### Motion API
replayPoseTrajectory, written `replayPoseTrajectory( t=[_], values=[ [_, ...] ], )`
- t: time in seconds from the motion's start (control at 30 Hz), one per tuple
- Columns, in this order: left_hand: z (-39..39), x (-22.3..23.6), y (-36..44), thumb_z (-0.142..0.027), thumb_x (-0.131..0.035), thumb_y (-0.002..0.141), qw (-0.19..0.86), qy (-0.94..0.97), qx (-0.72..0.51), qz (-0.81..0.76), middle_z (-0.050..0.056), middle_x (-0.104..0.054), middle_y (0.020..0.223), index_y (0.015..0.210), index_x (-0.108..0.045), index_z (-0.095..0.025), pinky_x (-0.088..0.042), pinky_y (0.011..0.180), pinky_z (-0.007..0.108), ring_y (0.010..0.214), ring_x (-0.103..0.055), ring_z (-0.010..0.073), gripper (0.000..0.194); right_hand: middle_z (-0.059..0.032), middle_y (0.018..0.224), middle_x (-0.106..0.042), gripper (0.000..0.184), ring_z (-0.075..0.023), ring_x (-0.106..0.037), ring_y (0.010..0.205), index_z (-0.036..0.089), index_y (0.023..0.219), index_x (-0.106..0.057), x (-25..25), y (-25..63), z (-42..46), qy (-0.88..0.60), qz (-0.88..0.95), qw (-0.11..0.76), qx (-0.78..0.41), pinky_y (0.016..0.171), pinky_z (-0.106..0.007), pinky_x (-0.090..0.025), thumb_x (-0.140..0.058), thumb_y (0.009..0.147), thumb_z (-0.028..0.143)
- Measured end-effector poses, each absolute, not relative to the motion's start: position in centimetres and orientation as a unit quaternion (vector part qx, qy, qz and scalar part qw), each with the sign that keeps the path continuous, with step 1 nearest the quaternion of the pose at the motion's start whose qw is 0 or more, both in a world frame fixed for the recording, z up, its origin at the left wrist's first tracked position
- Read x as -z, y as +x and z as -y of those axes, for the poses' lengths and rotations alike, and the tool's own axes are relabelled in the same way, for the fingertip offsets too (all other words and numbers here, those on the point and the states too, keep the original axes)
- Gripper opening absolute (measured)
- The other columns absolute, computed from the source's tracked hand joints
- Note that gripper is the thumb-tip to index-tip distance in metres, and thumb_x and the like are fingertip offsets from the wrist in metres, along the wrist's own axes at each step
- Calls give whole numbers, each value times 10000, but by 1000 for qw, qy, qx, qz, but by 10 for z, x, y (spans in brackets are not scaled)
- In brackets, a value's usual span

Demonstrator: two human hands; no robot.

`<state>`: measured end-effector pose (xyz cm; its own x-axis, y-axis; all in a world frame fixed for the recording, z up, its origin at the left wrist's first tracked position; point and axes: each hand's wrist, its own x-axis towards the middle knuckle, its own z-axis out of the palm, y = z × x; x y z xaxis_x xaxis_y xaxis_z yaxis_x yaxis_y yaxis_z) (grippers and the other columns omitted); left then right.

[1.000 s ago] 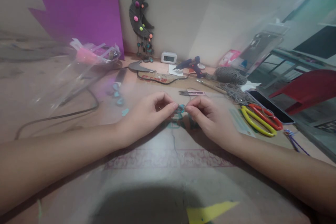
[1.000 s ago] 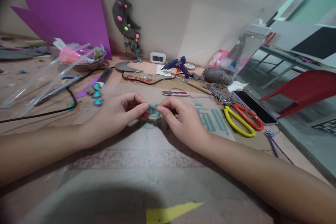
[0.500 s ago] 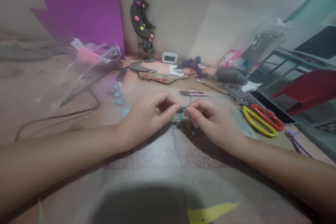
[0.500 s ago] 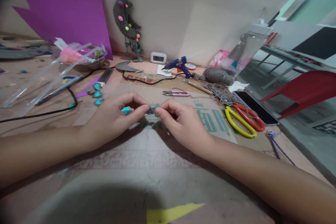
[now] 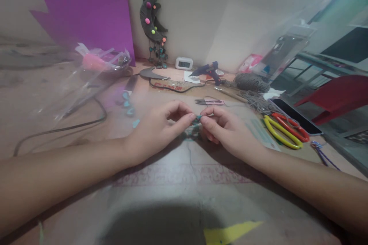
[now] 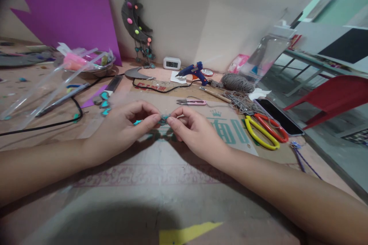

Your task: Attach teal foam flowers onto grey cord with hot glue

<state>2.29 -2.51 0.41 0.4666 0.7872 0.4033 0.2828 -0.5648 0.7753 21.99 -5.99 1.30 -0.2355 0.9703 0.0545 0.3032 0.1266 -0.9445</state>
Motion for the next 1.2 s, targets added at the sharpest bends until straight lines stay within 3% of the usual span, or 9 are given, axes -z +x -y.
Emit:
replayPoseTrajectory(
  t=[0.27,0.4,0.5,0.73,0.97,1.2],
  values=[
    [22,-1,24,-398,-525,958,408,758,-385,-332,11,-684,809,871,-646,-173,-506,714,233,759,-639,138,270,45,589,-526,226,-102,-454,510,210,842,-574,-12,221,59,-504,671,377,-393,504,-254,-343,-598,887,430],
    [20,-1,25,-439,-523,951,436,747,-378,-330,34,-707,892,994,-660,-176,-526,730,253,818,-661,163,299,24,617,-586,226,-124,-506,552,216,884,-600,-9,225,59,-517,697,358,-345,542,-263,-381,-567,918,436],
    [21,-2,26,-402,-595,909,419,764,-359,-335,31,-716,911,976,-666,-180,-520,733,256,821,-660,165,243,13,637,-617,241,-137,-535,577,216,907,-626,-8,227,59,-525,725,333,-297,571,-273,-395,-552,931,444],
    [24,-5,25,-332,-580,908,365,793,-346,-345,-2,-700,802,849,-657,-188,-490,704,244,753,-629,147,174,8,654,-623,212,-126,-539,588,196,887,-647,-11,224,61,-518,757,310,-249,587,-262,-397,-548,935,377],
    [22,-4,23,-320,-573,927,353,804,-340,-336,-24,-689,791,851,-653,-185,-458,691,222,734,-612,124,174,9,681,-614,224,-113,-523,592,183,901,-642,-9,223,60,-504,743,320,-302,588,-255,-400,-565,922,392],
    [18,3,24,-430,-466,986,435,769,-342,-319,19,-710,905,1000,-678,-189,-489,777,260,851,-651,162,321,51,603,-517,196,-97,-491,541,191,840,-575,-6,222,56,-496,686,373,-380,542,-237,-396,-559,923,368]
  ],
)
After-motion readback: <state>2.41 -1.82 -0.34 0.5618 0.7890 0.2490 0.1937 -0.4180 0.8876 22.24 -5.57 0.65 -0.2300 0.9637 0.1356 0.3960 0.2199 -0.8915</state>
